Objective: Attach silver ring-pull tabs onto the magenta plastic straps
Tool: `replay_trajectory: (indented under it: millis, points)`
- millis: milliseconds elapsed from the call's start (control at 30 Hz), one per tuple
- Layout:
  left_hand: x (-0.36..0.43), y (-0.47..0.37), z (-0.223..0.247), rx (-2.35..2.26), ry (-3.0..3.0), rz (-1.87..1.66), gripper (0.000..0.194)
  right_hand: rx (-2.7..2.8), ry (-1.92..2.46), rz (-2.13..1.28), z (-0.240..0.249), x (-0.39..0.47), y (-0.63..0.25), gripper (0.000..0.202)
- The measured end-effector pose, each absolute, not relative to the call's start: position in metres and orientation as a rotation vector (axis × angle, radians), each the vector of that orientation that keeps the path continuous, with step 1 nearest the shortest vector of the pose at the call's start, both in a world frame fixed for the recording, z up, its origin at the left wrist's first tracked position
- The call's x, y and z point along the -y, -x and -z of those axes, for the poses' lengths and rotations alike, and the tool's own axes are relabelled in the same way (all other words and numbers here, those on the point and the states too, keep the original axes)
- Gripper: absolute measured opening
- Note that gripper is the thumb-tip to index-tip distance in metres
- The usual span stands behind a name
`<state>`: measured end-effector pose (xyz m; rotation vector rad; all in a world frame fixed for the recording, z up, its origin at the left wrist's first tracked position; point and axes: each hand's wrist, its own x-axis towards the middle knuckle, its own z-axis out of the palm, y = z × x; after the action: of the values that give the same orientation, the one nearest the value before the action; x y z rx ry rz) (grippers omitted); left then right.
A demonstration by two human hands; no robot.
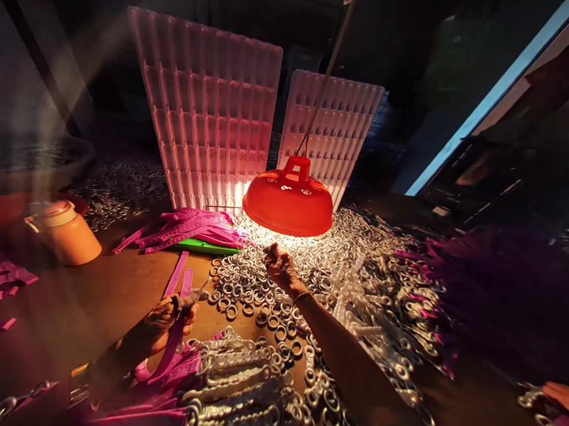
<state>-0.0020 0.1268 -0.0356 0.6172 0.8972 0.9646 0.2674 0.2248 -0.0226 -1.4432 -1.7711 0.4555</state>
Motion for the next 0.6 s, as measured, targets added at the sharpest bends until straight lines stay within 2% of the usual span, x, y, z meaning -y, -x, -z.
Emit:
replay_trajectory:
  millis: [100,333,600]
  points:
    - [-0.127,-0.008,0.027,-0.966,-0.71,-0.925,0.039,1.697,1.335,-0.706,0.024,-0.194,-0.258,0.032]
    - [-0.133,-0.032,0.004,-0.978,-0.778,-0.863,0.038,1.539,1.164,-0.96,0.029,-0.156,-0.227,0.033]
    - [-0.146,-0.034,0.018,-0.792,-0.706,-0.714,0.031,1.55,1.099,-0.846,0.029,-0.153,-0.198,0.038]
